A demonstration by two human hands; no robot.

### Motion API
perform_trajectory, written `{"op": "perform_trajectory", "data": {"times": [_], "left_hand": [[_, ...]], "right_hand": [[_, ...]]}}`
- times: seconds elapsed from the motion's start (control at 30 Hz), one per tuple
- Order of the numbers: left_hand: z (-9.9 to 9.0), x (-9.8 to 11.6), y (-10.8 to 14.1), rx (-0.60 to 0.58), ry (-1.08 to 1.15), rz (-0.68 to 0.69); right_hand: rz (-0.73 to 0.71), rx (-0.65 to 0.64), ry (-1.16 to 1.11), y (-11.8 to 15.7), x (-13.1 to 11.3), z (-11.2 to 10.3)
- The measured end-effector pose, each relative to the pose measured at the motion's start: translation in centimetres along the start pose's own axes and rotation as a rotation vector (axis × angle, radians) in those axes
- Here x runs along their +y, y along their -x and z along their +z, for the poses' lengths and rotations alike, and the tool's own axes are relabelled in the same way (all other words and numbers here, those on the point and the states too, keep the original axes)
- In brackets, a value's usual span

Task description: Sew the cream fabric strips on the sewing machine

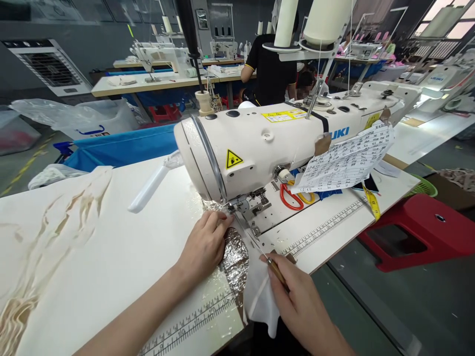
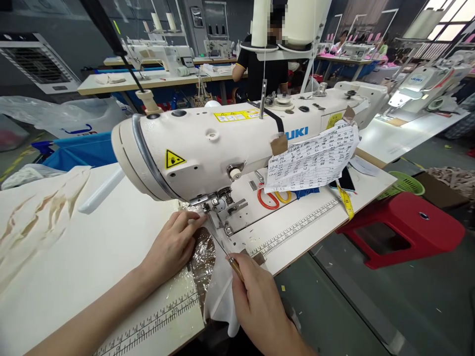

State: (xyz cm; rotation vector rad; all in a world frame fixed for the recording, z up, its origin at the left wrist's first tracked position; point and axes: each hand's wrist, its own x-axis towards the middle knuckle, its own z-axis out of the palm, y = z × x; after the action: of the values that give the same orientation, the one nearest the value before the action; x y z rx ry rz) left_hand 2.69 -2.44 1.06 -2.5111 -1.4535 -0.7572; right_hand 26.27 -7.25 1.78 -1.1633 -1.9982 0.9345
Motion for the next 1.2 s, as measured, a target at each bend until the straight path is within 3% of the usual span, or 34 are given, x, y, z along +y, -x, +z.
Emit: {"op": "perform_trajectory", "data": {"times": [0.2,0.47,0.63,1.0,1.2], "left_hand": [[0.2,-0.2,0.1,0.003,0.090,0.061],[0.0,0.0,0.1,-0.011,0.003,-0.007],[-0.3,0.0,0.0,0.006,0.112,0.079],[0.5,-0.3,0.3,-0.083,-0.063,0.017],[0.6,-0.4,0.0,-0.052,-0.019,-0.001]], "right_hand": [[0.005,-0.021,0.030,-0.7,-0.1,0.1],[-0.040,0.012,0.098,-2.2,0.0,0.7],[-0.069,0.023,0.138,-2.8,0.2,1.0],[-0.086,0.039,0.181,-3.7,0.0,1.2],[-0.236,0.028,0.105,-3.7,-0.6,1.2]]}}
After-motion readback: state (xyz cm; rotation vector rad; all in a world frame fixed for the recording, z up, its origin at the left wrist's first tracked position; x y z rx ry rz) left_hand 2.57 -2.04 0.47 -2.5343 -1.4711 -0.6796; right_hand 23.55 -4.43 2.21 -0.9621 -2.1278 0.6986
